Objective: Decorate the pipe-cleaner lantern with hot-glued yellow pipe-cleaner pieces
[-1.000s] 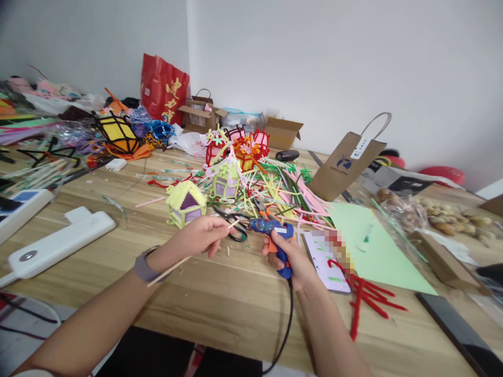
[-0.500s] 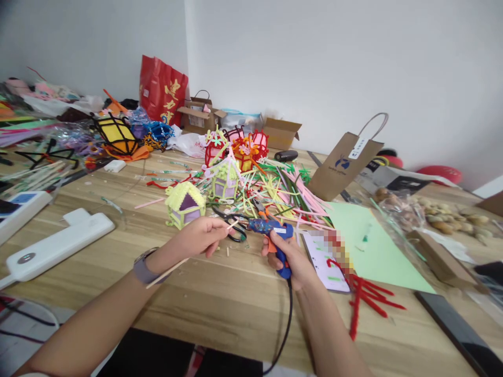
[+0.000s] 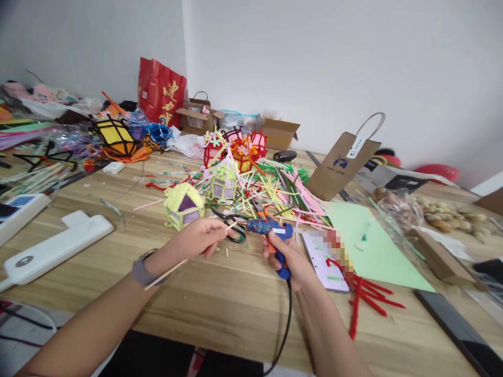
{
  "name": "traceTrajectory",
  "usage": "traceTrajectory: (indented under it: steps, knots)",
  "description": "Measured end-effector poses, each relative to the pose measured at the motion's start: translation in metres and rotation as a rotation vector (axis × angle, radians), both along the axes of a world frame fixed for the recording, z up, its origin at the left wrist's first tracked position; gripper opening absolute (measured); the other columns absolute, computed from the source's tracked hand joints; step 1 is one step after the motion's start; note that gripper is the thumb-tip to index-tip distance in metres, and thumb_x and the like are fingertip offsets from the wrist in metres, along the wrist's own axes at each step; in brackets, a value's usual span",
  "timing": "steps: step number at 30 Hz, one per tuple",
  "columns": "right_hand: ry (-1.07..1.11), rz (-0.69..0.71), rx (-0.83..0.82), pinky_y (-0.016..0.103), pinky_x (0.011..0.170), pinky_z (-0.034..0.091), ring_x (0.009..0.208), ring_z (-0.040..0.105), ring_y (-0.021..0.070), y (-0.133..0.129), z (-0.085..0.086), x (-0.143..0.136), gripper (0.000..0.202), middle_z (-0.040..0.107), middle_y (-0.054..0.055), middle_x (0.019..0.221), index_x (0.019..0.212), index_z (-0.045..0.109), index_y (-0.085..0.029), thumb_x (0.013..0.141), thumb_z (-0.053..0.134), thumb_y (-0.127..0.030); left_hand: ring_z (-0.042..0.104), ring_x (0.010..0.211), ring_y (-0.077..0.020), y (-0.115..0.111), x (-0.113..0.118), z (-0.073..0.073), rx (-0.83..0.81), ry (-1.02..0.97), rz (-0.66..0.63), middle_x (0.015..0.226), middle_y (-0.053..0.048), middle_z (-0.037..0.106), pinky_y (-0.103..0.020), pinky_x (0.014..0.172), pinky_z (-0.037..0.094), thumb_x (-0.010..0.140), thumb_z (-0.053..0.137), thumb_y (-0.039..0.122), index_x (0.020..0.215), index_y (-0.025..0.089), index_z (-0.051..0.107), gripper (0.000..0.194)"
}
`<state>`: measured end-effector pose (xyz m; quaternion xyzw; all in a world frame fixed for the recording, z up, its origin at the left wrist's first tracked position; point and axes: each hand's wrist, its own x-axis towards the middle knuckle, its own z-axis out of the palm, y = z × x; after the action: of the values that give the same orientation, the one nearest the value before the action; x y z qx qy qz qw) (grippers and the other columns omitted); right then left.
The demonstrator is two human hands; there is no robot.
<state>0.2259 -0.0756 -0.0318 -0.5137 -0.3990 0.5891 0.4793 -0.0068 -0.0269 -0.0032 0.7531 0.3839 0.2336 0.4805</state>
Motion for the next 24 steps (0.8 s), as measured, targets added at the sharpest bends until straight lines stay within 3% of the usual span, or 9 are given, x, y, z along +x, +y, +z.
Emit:
traceTrajectory:
  steps: [9, 24]
  knots:
    - [-0.092, -0.044, 0.025, 0.018, 0.034, 0.023, 0.034, 0.034, 0.0032, -0.003, 0.006, -0.006, 0.048, 0.054, -0.002, 0.048, 0.062, 0.057, -0.016, 0.063, 0.074, -0.061, 0.042, 0.039, -0.0095, 0.003, 0.000, -0.006, 0.036, 0.018, 0.001, 0.038, 0.005, 0.048, -0.020, 0.046, 0.031, 0.087, 0.043, 0.042, 0.082, 0.013, 0.067, 0.037]
    - [-0.088, -0.086, 0.017, 0.017, 0.031, 0.021, 0.033, 0.033, 0.0034, 0.000, -0.004, -0.004, 0.051, 0.050, -0.004, 0.046, 0.067, 0.056, -0.016, 0.062, 0.074, -0.064, 0.042, 0.040, -0.0093, 0.004, -0.001, -0.008, 0.047, 0.035, 0.002, 0.040, 0.005, 0.049, -0.020, 0.048, 0.032, 0.088, 0.043, 0.045, 0.082, 0.014, 0.066, 0.039]
